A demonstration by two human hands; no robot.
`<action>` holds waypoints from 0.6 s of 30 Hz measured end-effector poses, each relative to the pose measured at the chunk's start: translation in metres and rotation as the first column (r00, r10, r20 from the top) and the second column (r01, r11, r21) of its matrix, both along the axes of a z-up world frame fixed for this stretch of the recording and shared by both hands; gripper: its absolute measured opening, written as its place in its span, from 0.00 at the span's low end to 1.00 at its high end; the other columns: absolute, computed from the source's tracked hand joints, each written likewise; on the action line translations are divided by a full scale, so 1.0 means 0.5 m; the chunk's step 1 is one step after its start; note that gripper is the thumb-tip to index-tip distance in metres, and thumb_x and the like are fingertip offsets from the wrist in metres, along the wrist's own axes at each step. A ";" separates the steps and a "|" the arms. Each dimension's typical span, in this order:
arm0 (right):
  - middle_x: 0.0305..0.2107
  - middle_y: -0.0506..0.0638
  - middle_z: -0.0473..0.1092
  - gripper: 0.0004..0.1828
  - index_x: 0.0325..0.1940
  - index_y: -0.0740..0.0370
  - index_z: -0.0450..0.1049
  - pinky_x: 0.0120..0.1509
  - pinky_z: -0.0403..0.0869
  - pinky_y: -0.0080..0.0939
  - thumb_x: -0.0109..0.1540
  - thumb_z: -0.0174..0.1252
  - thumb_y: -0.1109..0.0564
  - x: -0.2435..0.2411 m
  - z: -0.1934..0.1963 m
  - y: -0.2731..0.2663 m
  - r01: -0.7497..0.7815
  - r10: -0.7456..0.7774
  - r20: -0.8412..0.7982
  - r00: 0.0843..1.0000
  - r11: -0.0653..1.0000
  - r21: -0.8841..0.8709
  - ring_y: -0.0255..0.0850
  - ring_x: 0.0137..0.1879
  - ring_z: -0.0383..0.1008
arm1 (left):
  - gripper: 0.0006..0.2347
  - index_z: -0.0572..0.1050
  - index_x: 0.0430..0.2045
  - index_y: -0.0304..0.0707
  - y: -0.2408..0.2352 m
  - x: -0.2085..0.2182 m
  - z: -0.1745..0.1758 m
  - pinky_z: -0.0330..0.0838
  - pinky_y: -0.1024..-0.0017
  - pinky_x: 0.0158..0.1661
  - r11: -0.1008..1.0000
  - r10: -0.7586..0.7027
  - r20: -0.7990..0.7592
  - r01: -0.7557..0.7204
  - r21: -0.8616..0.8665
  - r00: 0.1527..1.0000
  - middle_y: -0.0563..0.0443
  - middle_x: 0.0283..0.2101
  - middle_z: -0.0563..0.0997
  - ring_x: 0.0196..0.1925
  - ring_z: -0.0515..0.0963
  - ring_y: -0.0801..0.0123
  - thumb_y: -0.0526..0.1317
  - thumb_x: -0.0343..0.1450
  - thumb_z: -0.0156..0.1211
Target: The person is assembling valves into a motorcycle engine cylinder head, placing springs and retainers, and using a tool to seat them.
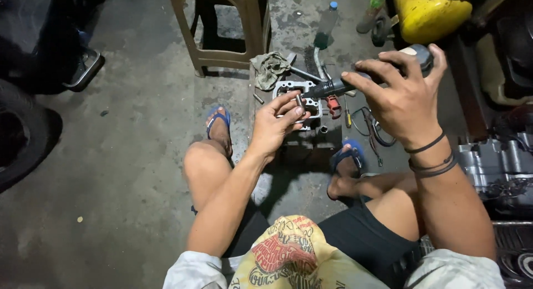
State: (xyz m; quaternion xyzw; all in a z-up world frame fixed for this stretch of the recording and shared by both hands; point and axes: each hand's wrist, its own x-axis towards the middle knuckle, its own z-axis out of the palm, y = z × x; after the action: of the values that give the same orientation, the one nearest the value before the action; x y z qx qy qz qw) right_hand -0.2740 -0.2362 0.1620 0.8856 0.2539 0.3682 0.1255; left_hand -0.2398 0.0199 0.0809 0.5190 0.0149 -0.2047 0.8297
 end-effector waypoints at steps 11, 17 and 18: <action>0.56 0.41 0.80 0.22 0.66 0.35 0.87 0.75 0.54 0.67 0.73 0.69 0.62 -0.009 0.006 -0.003 0.000 0.001 0.028 1.000 0.999 -0.040 0.49 0.64 0.73 | 0.21 0.74 0.57 0.35 -0.007 0.002 -0.020 0.82 0.81 0.35 0.999 -0.029 0.048 0.027 0.040 0.998 0.43 0.51 0.83 0.43 0.88 0.60 0.34 0.68 0.66; 0.57 0.37 0.81 0.15 0.64 0.31 0.87 0.77 0.51 0.65 0.77 0.73 0.55 -0.015 0.011 0.001 0.008 -0.004 0.065 0.998 0.998 -0.062 0.46 0.66 0.73 | 0.21 0.74 0.57 0.36 -0.007 0.005 -0.024 0.81 0.80 0.34 0.998 -0.031 0.056 0.028 0.049 0.998 0.42 0.51 0.83 0.43 0.88 0.62 0.34 0.68 0.66; 0.57 0.36 0.81 0.16 0.63 0.32 0.87 0.77 0.51 0.65 0.77 0.71 0.57 -0.016 0.014 0.002 0.001 0.003 0.065 0.998 0.998 -0.066 0.46 0.66 0.72 | 0.21 0.74 0.57 0.35 -0.005 0.004 -0.021 0.81 0.81 0.34 0.999 -0.030 0.065 0.027 0.047 0.997 0.42 0.51 0.83 0.42 0.88 0.62 0.34 0.68 0.66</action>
State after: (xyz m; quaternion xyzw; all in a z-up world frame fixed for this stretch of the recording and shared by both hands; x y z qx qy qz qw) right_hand -0.2822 -0.2350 0.1690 0.8684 0.2622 0.3883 0.1624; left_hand -0.2377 0.0171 0.0703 0.5447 -0.0153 -0.1989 0.8145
